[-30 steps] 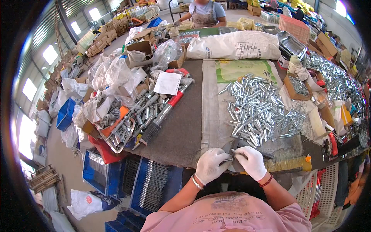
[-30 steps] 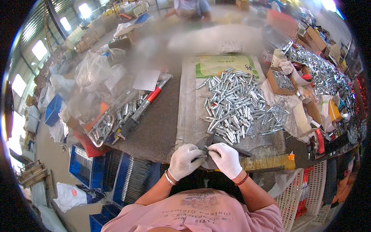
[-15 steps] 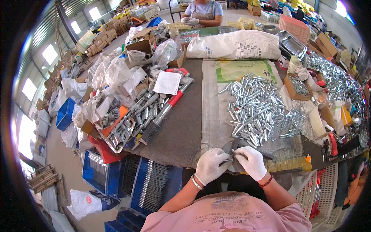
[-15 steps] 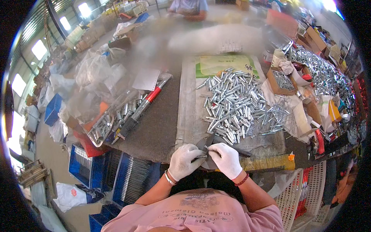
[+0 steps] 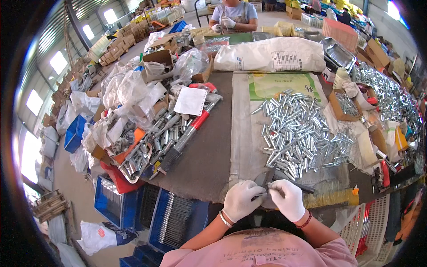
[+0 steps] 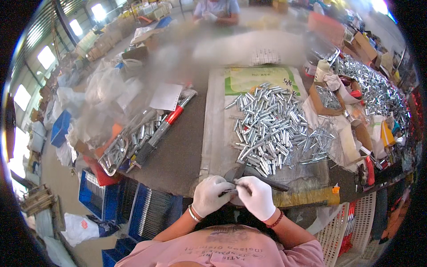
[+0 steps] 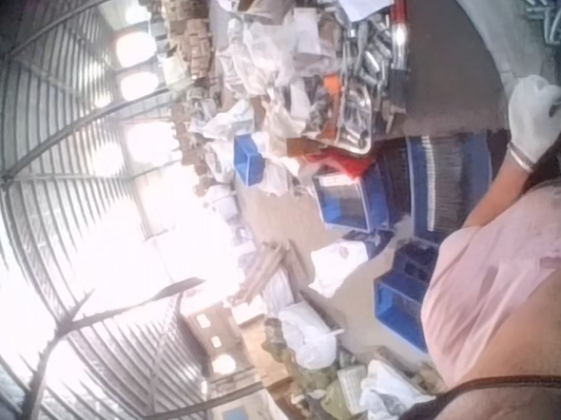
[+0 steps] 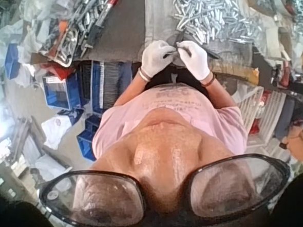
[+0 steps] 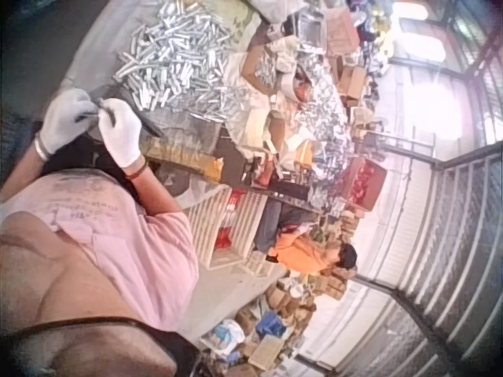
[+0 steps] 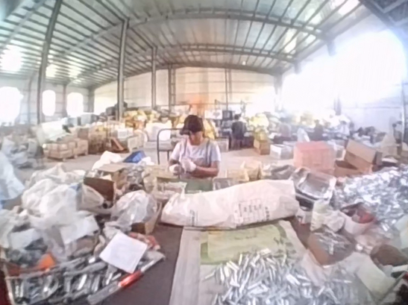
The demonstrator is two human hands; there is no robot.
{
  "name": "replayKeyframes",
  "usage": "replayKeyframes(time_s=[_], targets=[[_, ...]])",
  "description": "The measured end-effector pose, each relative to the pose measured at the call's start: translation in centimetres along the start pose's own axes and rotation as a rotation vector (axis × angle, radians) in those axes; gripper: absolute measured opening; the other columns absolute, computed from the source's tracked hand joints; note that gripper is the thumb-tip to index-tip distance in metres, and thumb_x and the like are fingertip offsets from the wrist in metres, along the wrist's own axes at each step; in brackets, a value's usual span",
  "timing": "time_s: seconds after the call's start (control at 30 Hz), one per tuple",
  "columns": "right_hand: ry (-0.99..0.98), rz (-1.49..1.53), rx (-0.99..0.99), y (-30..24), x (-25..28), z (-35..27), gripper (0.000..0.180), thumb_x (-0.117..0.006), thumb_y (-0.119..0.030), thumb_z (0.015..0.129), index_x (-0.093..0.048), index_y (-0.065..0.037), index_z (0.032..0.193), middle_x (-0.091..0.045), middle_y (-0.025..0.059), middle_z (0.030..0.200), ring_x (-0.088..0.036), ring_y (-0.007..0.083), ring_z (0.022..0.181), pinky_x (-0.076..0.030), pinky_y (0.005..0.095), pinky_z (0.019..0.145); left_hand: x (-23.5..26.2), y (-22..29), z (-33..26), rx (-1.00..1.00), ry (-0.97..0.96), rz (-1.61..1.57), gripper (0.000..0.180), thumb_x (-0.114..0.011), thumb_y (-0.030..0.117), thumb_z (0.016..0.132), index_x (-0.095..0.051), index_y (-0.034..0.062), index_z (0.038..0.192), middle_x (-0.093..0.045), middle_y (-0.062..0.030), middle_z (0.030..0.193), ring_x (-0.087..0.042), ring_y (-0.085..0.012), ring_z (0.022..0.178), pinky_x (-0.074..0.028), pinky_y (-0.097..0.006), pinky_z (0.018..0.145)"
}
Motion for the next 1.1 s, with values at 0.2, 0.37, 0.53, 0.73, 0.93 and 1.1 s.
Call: replayKeyframes(time_s=[0.2,0.37,0.53,0.73,0.93,1.1], targets=[[-0.207,0.089,0.495,-6.8,-0.8,4.7,0.023,-0.073,-0.009,0.088,-0.075,-0.013,0.110,-0.070,0.0065,0.085,-0.070,0.0277,0.074,-0.056,0.0386,0.067,-0.7,-1.6,-1.0,-0.018,0.052,-0.049,0.026,-0.080,0.018,0.080,-0.072,0.0079,0.102,-0.068,-0.0105,0.096,-0.066,-0.0355,0.086,-0.054,-0.047,0.074],[-0.386,0.008,0.635,-6.3,-4.2,6.2,0.028,-0.072,-0.015,0.087,-0.074,-0.015,0.115,-0.068,0.0043,0.086,-0.069,0.0255,0.076,-0.056,0.0378,0.066,-1.6,-2.2,-1.5,0.059,0.085,-0.074,0.045,-0.083,0.021,0.077,-0.069,0.0031,0.115,-0.071,-0.0132,0.102,-0.070,-0.0360,0.092,-0.056,-0.045,0.079],[-0.253,0.097,0.617,-5.1,-4.6,7.5,0.026,-0.071,-0.015,0.088,-0.071,-0.016,0.114,-0.065,0.0046,0.080,-0.069,0.0263,0.074,-0.055,0.0392,0.064,-2.4,-2.1,-1.5,0.164,0.177,-0.124,0.043,-0.082,0.021,0.079,-0.069,0.0058,0.117,-0.071,-0.0126,0.105,-0.069,-0.0360,0.091,-0.056,-0.046,0.078],[-0.132,0.101,0.492,-3.5,-2.7,9.2,0.028,-0.071,-0.001,0.085,-0.073,-0.009,0.112,-0.073,0.0090,0.086,-0.073,0.0300,0.075,-0.058,0.0391,0.068,-0.6,0.8,0.2,0.253,0.100,-0.068,0.037,-0.084,0.022,0.079,-0.074,0.0093,0.112,-0.073,-0.0122,0.102,-0.070,-0.0350,0.089,-0.056,-0.046,0.077],[0.261,0.280,0.276,-3.3,1.1,11.2,0.030,-0.068,0.010,0.088,-0.074,-0.003,0.114,-0.072,0.0115,0.090,-0.072,0.0221,0.075,-0.057,0.0326,0.070,-0.4,0.9,0.9,0.082,0.001,0.083,0.012,-0.085,0.020,0.079,-0.079,0.0135,0.087,-0.072,-0.0064,0.084,-0.070,-0.0298,0.080,-0.055,-0.041,0.071],[0.411,0.304,0.257,-2.9,3.5,11.1,0.030,-0.071,0.012,0.088,-0.074,0.001,0.115,-0.075,0.0114,0.097,-0.072,0.0212,0.078,-0.056,0.0291,0.073,-0.4,0.9,1.1,0.085,-0.002,0.078,0.013,-0.085,0.021,0.078,-0.080,0.0139,0.088,-0.071,-0.0063,0.083,-0.069,-0.0297,0.078,-0.055,-0.041,0.069]])
Point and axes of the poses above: each hand's wrist, its own z-axis towards the middle knuckle, its own x-axis out of the back of the hand, y = z × x, the point moved 1 cm from there along z, towards the middle knuckle
